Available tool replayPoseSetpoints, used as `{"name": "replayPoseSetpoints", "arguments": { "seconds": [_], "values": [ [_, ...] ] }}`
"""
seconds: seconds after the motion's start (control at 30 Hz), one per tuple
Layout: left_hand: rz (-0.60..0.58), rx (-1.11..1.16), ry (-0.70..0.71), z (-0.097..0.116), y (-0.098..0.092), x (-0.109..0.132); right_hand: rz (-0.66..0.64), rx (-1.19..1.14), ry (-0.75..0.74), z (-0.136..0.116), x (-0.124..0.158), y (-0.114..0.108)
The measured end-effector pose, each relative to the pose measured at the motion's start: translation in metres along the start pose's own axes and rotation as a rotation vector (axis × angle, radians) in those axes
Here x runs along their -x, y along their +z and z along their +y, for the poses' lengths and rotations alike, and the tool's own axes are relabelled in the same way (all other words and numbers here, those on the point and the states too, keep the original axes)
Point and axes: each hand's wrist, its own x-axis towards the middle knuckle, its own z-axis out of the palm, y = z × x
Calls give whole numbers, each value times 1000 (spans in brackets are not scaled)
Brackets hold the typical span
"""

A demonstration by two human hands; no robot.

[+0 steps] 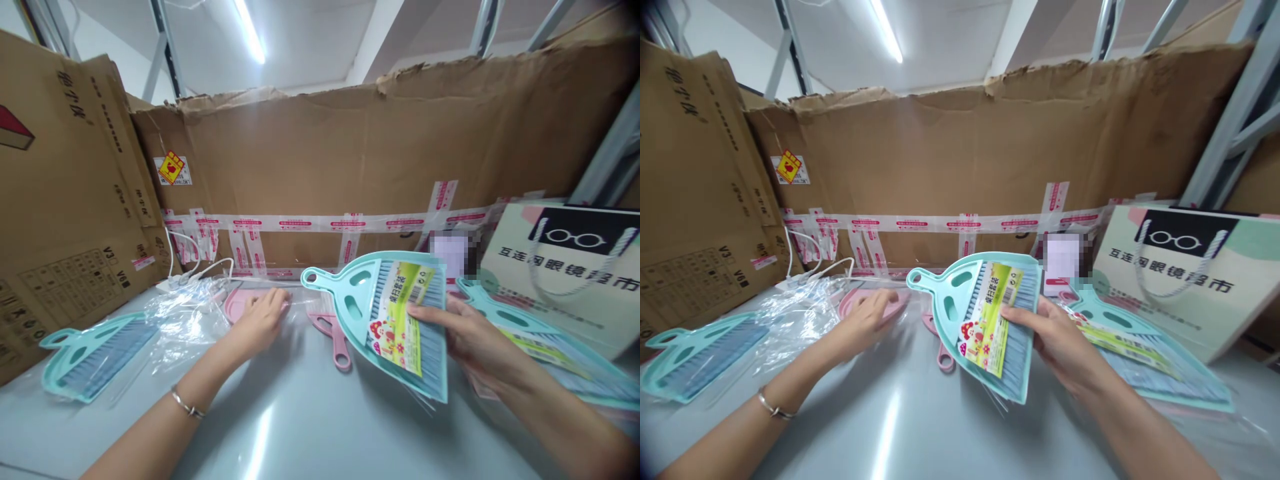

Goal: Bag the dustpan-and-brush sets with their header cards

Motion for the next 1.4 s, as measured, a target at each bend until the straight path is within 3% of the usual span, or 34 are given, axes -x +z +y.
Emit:
{"name": "replayPoseSetpoints", "arguments": {
  "seconds": [0.13,0.3,0.4,0.57,0.7,0.9,1.07,1.27,1.4],
  "values": [
    [99,-124,-111,-11,-8,-3,23,-32,16,-2,0,1],
    [-9,-155,-194,-23,-12,-7,-110,-29,79,0,3,4],
    [46,-131,-212,-15,-11,-7,-207,37,121,10,2,7],
    [75,-99,-245,4,-9,-6,-197,185,41,23,-2,11],
    [135,-43,-189,8,-5,-4,-170,174,53,22,-2,12],
    [324,107,-57,25,2,-1,-127,-7,91,35,4,30],
    [363,143,111,46,4,4,-119,-134,132,48,6,43],
    [396,78,218,58,6,7,-198,-186,194,56,14,53],
    [515,145,225,54,3,6,-63,-323,146,58,10,53]
  ]
}}
